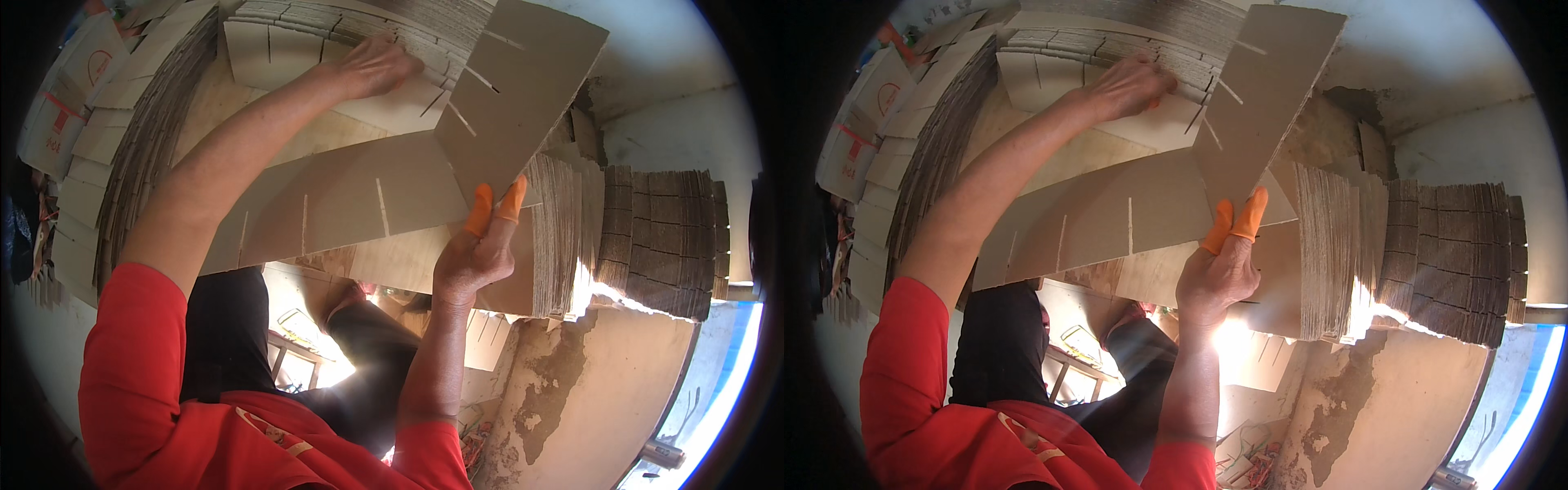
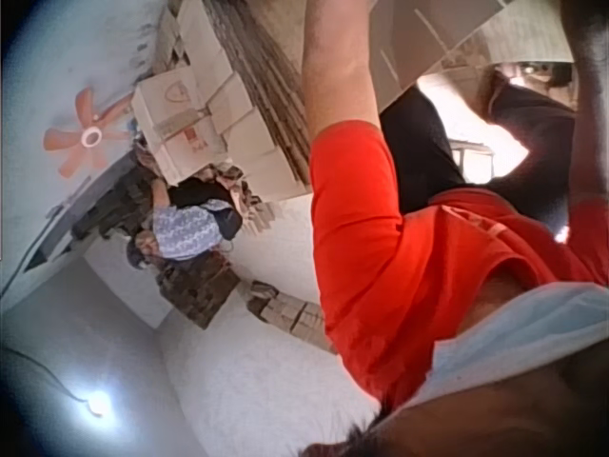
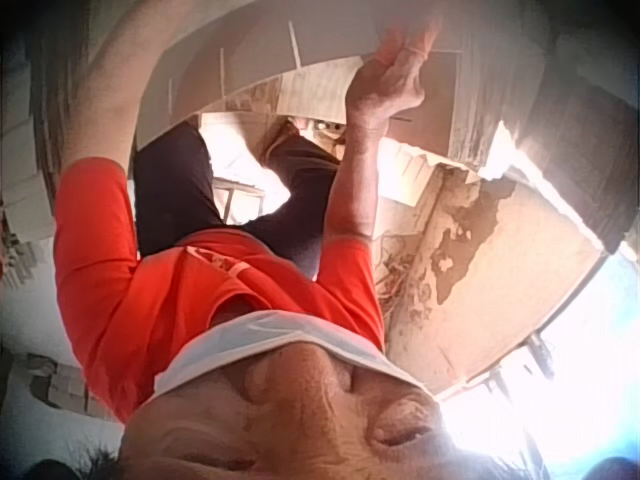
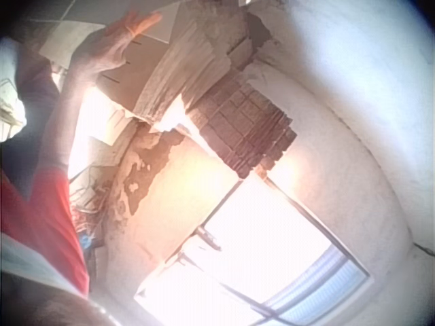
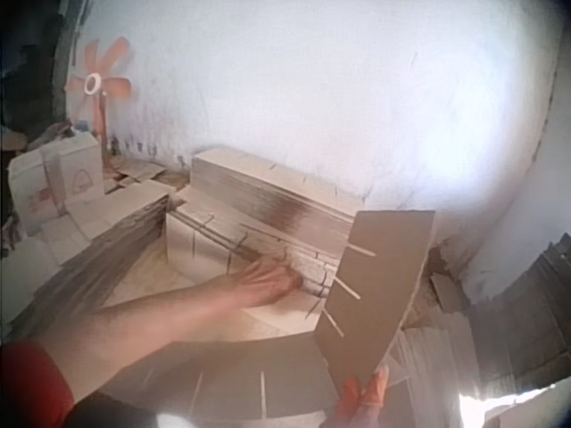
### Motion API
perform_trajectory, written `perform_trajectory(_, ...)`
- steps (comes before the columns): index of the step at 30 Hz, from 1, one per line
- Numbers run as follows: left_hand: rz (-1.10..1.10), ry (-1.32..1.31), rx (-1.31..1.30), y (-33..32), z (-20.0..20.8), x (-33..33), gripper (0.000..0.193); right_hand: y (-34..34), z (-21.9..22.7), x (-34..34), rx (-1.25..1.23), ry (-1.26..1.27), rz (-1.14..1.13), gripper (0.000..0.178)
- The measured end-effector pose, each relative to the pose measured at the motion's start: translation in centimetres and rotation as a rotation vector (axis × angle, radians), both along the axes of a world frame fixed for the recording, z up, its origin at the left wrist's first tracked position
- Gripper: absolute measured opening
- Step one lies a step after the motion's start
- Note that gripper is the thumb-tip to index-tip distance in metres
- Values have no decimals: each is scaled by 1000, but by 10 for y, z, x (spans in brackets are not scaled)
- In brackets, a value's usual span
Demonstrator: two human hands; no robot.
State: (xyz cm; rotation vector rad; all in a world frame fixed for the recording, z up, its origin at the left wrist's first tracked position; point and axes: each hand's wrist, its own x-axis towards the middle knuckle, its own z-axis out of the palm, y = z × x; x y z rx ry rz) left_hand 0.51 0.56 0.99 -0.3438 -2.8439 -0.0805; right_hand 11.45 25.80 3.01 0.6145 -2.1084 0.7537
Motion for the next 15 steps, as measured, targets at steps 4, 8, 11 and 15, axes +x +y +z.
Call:
perform_trajectory(4,-18,-34,-72,1,0,5,25,-1,0,2,19,-26,1,52)
perform_trajectory(8,-169,64,-70,3,0,10,23,0,-1,1,22,1,22,50)
perform_trajectory(11,-136,-67,42,17,10,20,17,0,0,2,15,-30,26,43)
perform_trajectory(15,-295,157,62,15,6,30,7,0,-2,3,-1,-71,27,40)
